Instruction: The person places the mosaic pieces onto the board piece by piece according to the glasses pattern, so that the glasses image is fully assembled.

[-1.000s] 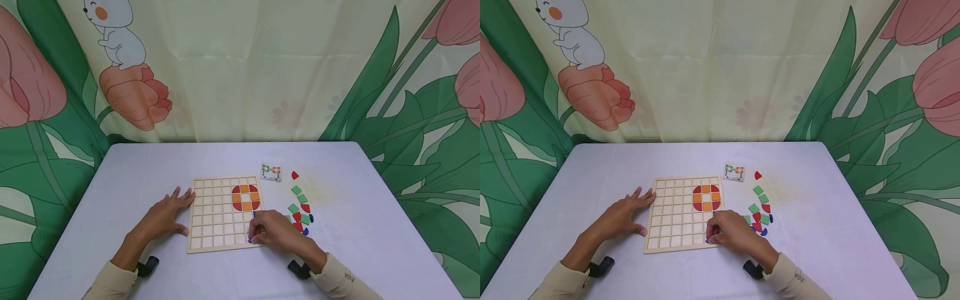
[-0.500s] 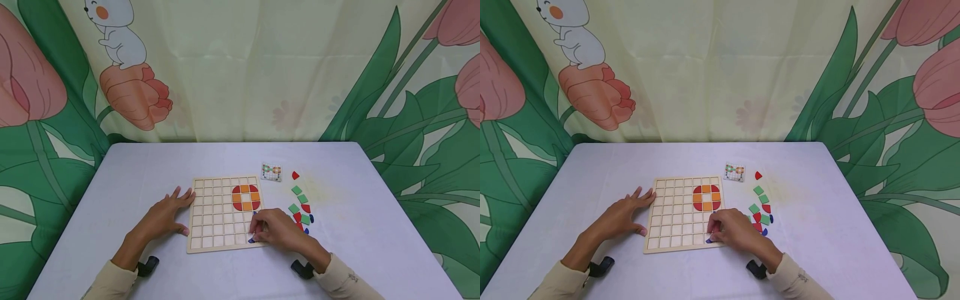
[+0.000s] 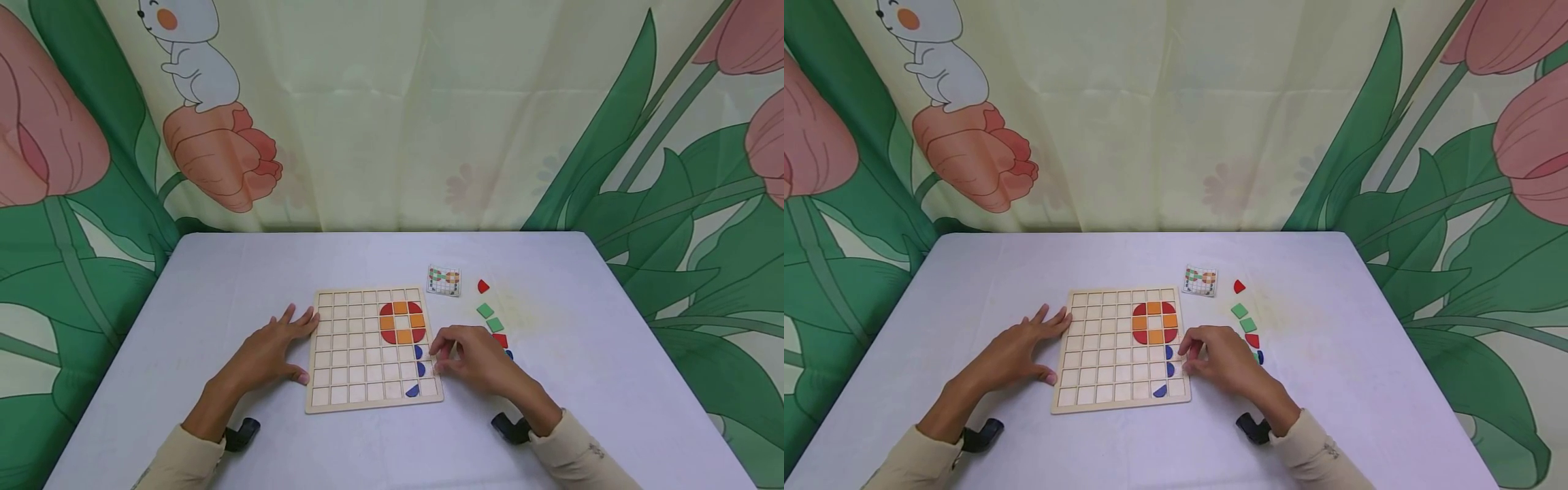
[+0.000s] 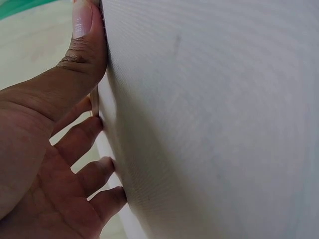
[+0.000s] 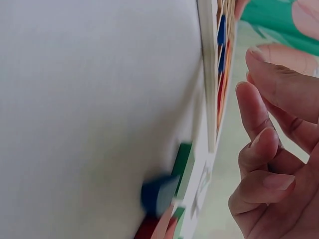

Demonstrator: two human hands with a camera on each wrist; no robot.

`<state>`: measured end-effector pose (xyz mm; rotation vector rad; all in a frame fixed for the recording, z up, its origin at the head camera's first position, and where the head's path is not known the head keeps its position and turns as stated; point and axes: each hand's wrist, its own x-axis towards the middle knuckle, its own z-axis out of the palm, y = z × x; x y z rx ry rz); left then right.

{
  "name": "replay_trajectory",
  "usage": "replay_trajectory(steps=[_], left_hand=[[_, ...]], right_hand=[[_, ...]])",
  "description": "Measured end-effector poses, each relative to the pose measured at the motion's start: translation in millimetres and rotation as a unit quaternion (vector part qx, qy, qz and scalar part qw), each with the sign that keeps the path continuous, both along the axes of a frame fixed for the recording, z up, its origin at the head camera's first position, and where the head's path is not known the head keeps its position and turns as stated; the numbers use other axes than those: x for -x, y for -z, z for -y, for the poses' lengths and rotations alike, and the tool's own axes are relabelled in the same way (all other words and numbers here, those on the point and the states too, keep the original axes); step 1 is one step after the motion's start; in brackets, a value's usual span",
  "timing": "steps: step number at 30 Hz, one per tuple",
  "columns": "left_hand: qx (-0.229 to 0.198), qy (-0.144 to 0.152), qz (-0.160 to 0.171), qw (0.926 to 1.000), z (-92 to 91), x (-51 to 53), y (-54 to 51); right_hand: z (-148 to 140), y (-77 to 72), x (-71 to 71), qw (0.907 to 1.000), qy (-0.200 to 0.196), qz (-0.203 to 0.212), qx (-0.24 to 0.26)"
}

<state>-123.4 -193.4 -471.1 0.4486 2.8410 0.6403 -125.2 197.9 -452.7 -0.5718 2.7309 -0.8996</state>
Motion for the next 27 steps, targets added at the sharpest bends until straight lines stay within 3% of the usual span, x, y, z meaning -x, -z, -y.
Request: replay_trajectory(steps=[17, 27], left_hand=[[-0.004, 0.002, 0.002, 1.0, -0.1, 1.3, 1.3], [0.005, -0.003, 0.01, 0.9999, -1.3, 0.2, -1.1]], right_hand=[[-36, 1.7, 11.9, 0.9921, 0.121, 0.013, -0.03], [-46, 4.4, 12.1, 0.9871, 0.155, 0.004, -0.042]])
